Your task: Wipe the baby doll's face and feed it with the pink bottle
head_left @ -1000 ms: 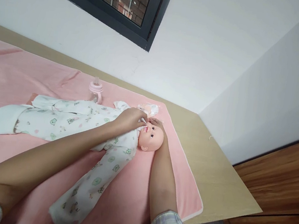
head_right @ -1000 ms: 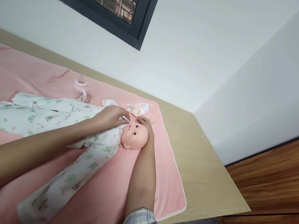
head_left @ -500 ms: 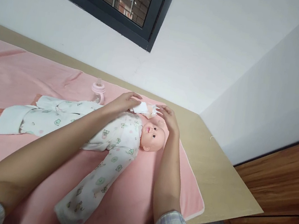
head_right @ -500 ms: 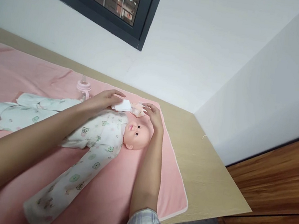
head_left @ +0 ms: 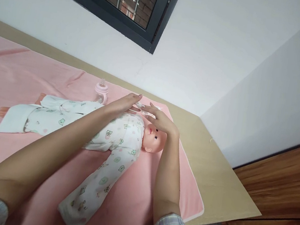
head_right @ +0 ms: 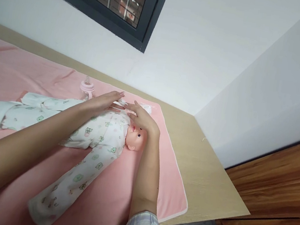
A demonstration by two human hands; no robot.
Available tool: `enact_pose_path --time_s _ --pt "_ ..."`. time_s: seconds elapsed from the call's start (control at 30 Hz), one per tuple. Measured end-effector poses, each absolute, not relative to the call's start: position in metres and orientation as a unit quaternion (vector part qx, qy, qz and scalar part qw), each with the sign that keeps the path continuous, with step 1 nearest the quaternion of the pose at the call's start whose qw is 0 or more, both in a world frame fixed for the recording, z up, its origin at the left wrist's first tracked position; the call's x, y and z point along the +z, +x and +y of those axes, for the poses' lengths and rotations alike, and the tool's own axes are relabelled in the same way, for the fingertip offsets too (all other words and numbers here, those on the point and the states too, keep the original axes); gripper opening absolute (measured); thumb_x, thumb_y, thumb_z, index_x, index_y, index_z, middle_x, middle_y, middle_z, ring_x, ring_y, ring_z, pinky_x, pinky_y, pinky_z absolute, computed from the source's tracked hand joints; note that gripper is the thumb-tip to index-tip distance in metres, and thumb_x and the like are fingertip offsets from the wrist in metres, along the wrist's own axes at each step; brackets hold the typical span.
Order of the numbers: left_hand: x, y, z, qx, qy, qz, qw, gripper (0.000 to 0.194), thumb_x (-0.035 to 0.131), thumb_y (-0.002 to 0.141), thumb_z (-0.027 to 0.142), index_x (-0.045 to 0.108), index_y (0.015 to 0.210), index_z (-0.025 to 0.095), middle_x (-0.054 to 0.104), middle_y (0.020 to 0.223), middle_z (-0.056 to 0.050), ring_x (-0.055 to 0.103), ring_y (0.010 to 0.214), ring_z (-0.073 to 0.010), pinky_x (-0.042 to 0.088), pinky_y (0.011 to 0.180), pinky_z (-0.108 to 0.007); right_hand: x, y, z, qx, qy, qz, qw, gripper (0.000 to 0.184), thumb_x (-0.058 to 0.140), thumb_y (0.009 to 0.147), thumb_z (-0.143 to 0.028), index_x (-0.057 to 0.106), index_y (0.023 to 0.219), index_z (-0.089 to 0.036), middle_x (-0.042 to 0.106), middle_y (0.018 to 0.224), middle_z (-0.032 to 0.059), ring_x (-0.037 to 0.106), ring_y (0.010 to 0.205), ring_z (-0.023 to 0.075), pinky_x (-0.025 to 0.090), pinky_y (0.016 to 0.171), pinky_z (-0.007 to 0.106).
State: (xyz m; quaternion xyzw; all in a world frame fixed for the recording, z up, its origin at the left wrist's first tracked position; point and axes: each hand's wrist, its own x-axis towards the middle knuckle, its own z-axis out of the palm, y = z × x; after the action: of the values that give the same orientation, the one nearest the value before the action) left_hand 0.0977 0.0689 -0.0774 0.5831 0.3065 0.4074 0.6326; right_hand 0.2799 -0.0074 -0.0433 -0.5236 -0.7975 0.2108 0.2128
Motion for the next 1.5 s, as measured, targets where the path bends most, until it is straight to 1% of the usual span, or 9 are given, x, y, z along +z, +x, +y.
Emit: enact_pose_path --time_s 0.33,0.47,0.67,0.9,1.03,1.17,1.27,1.4,1.5 --pt "-0.079 0.099 0.070 0.405 0.619 0.331 0.586 0.048 0.071 0.080 0.031 0.049 0.121 0.018 0.065 0.109 -0.010 0.065 0.100 -0.0234 0.051 0.088 -0.035 -0.045 0.294 -0.004 0.307 -0.499 -0.781 0.218 0.037 0.051 0.093 -0.032 0.063 0.129 -0.028 0.054 0.142 -0.0020 0.044 0.139 0.0194 0.032 0.119 0.039" --pt "-0.080 0.096 0.073 0.387 0.657 0.333 0.555 0.056 0.061 0.072 0.009 0.046 0.125 0.018 0.060 0.124 -0.013 0.061 0.109 -0.0231 0.051 0.084 -0.031 -0.046 0.298 -0.004 0.339 -0.485 -0.773 0.228 0.039 0.056 0.091 -0.043 0.065 0.127 -0.029 0.056 0.140 -0.0014 0.046 0.138 0.0206 0.034 0.118 0.037" --pt "-0.079 0.094 0.076 0.359 0.717 0.341 0.491 0.070 0.056 0.065 0.000 0.043 0.131 0.018 0.056 0.132 -0.014 0.065 0.099 -0.0224 0.048 0.064 -0.025 -0.043 0.299 -0.006 0.348 -0.461 -0.768 0.276 0.045 0.060 0.087 -0.054 0.069 0.121 -0.025 0.059 0.137 0.0027 0.045 0.138 0.0236 0.034 0.117 0.039" --pt "-0.078 0.095 0.074 0.372 0.723 0.331 0.479 0.070 0.060 0.065 0.002 0.046 0.131 0.021 0.056 0.132 -0.014 0.067 0.086 -0.0205 0.044 0.055 -0.022 -0.041 0.299 -0.009 0.345 -0.492 -0.731 0.321 0.038 0.061 0.087 -0.051 0.073 0.112 -0.024 0.061 0.134 0.0042 0.048 0.135 0.0252 0.031 0.118 0.044" --pt "-0.074 0.092 0.073 0.399 0.709 0.343 0.469 0.065 0.066 0.068 0.010 0.047 0.129 0.020 0.057 0.129 -0.014 0.066 0.094 -0.0228 0.049 0.065 -0.025 -0.047 0.306 -0.001 0.308 -0.508 -0.698 0.399 0.033 0.062 0.086 -0.042 0.074 0.107 -0.020 0.065 0.128 0.0046 0.055 0.127 0.0230 0.038 0.113 0.040" --pt "-0.065 0.078 0.079 0.449 0.712 0.354 0.408 0.060 0.067 0.072 0.019 0.048 0.129 0.020 0.058 0.127 -0.011 0.061 0.108 -0.0251 0.051 0.082 -0.032 -0.059 0.326 0.010 0.250 -0.593 -0.613 0.458 0.032 0.058 0.083 -0.030 0.073 0.106 -0.014 0.069 0.117 0.0083 0.064 0.106 0.0218 0.051 0.097 0.040" --pt "-0.056 0.059 0.087 0.494 0.699 0.370 0.362 0.056 0.066 0.073 0.022 0.051 0.127 0.020 0.059 0.125 -0.009 0.060 0.108 -0.0246 0.050 0.088 -0.035 -0.068 0.342 0.020 0.228 -0.637 -0.551 0.488 0.029 0.055 0.082 -0.029 0.073 0.098 -0.013 0.071 0.107 0.0081 0.065 0.096 0.0200 0.054 0.091 0.038" --pt "-0.045 0.032 0.098 0.521 0.666 0.417 0.334 0.050 0.066 0.075 0.022 0.055 0.124 0.020 0.060 0.124 -0.008 0.061 0.105 -0.0240 0.050 0.080 -0.032 -0.073 0.356 0.042 0.315 -0.597 -0.510 0.533 0.024 0.059 0.080 -0.026 0.071 0.095 -0.012 0.071 0.092 0.0050 0.066 0.090 0.0159 0.054 0.097 0.036" --pt "-0.040 0.015 0.103 0.537 0.637 0.444 0.331 0.046 0.065 0.079 0.022 0.055 0.124 0.019 0.058 0.124 -0.010 0.060 0.104 -0.0239 0.049 0.073 -0.030 -0.071 0.358 0.065 0.379 -0.537 -0.493 0.570 0.023 0.062 0.079 -0.021 0.069 0.100 -0.014 0.070 0.093 0.0037 0.067 0.089 0.0137 0.052 0.104 0.035"
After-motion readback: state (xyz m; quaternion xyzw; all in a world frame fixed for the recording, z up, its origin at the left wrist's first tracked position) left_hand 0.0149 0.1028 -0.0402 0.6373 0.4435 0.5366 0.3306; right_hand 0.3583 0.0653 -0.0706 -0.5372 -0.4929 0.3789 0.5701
